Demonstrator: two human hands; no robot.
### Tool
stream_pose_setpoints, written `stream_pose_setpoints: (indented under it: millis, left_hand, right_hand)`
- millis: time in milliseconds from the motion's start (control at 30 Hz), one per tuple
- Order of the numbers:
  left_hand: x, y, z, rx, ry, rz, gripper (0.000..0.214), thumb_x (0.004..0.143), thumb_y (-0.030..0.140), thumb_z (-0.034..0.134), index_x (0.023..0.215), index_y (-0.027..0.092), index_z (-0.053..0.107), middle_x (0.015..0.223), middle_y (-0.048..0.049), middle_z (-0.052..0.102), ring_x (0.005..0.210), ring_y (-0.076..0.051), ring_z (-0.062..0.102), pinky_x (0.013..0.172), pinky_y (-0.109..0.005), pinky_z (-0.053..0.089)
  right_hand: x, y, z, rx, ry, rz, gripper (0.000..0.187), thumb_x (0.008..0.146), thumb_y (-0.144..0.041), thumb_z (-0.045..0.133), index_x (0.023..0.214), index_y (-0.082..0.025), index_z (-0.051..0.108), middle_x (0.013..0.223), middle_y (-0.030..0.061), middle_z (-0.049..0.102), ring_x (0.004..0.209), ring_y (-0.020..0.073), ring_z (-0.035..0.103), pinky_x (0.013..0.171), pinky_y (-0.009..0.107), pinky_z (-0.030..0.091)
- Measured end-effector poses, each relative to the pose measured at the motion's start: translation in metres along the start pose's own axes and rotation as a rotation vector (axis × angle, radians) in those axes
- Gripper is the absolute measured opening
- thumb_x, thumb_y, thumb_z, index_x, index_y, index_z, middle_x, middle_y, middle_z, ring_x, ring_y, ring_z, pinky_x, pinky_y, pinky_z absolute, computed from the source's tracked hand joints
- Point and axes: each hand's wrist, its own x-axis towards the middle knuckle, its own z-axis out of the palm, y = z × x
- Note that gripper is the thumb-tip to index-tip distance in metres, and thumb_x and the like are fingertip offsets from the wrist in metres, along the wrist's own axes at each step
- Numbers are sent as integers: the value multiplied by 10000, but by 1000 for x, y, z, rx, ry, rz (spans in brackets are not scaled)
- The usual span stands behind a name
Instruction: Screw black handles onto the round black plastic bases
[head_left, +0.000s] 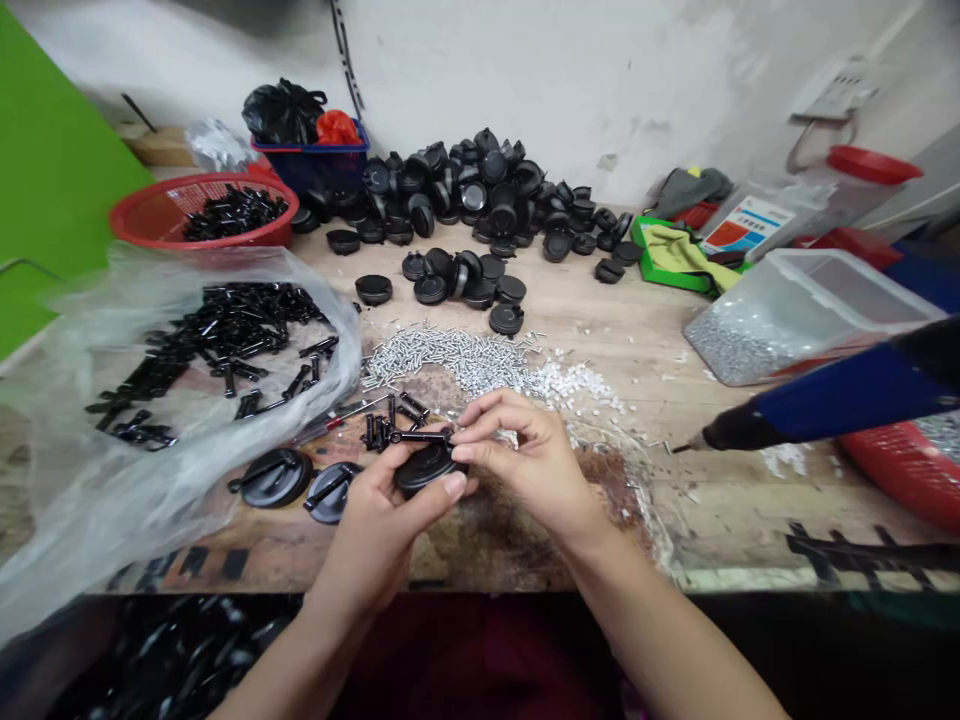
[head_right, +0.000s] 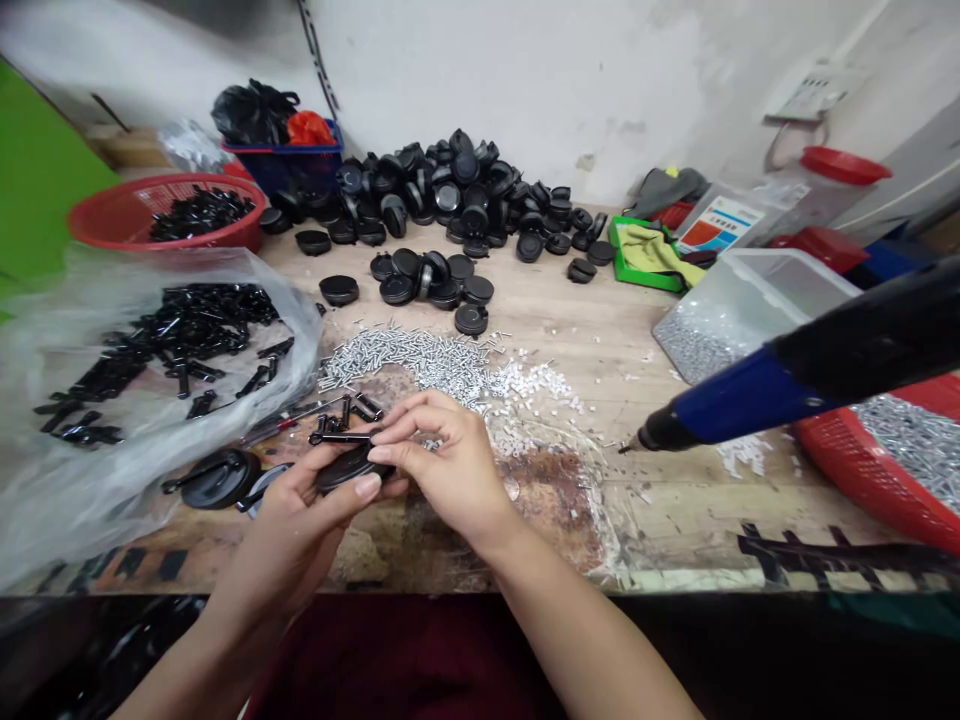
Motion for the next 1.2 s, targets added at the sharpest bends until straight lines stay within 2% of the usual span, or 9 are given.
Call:
stream_pose_setpoints:
  millis: [100, 200, 267, 367, 467, 600, 900, 1100, 1200]
  left_hand:
    - [-2, -3, -2, 154, 4, 85, 460, 647, 205, 792, 1086, 196, 653, 1113, -47, 690, 1070, -219, 617, 941, -343, 506]
    - [-5, -3, -3, 281, -8, 107, 482, 649, 210, 789, 1109, 199, 645, 1125, -48, 696, 1076, -220, 628, 946, -320, 500]
    - [-7, -1, -1, 321, -6, 92, 451, 641, 228, 793, 1070, 189, 660, 1088, -55, 712, 1042, -234, 647, 914, -327, 520]
    - [-11, 0, 2, 331, -9, 68, 413, 621, 231, 802, 1013, 188, 678, 1007, -53, 733, 974, -240, 674, 862, -330, 546]
    - [-14, -1, 4, 320, -15, 54, 398, 606, 222, 809, 985, 193, 689, 970, -48, 736, 925, -236, 684, 822, -324, 558]
    - [-16, -4, 6, 325, -73, 67, 360, 633, 226, 794, 981, 205, 704, 1001, -45, 729, 924, -217, 678, 823, -302, 552]
    - [-15, -15, 10, 334, -108, 27, 348, 631, 240, 800, 964, 192, 707, 971, -48, 739, 888, -221, 683, 817, -313, 551]
    - [-16, -19, 16, 305, -124, 1, 357, 639, 227, 798, 983, 202, 705, 983, -35, 739, 910, -198, 678, 820, -279, 544]
    - [-16, -21, 18, 298, -126, 3, 367, 633, 217, 801, 986, 203, 702, 971, -31, 742, 903, -193, 678, 825, -281, 541]
  right_hand:
    - [-3, -5, -4, -30, -22, 7, 161, 668, -77, 756, 641, -221, 690, 799, -25, 624, 798, 112, 619, 827, 298, 483]
    - [-5, -8, -8, -18, -50, 42, 152, 654, -92, 765, 615, -205, 670, 801, -19, 626, 819, 121, 620, 847, 309, 482]
    - [-5, -8, -11, 47, -67, 119, 177, 618, -98, 785, 707, -215, 688, 868, -11, 661, 893, 138, 631, 891, 328, 483]
    - [-8, -6, -15, 218, -169, 314, 414, 595, -112, 791, 972, -249, 689, 1032, 13, 704, 1005, 164, 645, 956, 371, 480]
    - [-12, -4, -17, 327, -240, 407, 406, 636, -139, 762, 1021, -248, 691, 1051, 27, 725, 968, 176, 679, 954, 410, 501]
    - [-20, -3, -19, 329, -194, 389, 374, 637, -158, 769, 995, -251, 714, 1030, 29, 738, 935, 185, 700, 945, 417, 520]
    - [-38, -3, -21, 234, -71, 370, 315, 702, -209, 727, 1016, -231, 714, 1083, 56, 722, 1029, 216, 674, 948, 429, 529]
    - [-45, 0, -26, 263, -14, 395, 308, 698, -250, 738, 1005, -239, 713, 1017, 51, 740, 1012, 227, 678, 863, 419, 572]
    - [-46, 1, -27, 224, -8, 387, 290, 708, -246, 725, 997, -229, 717, 1070, 60, 725, 1008, 218, 678, 913, 421, 544]
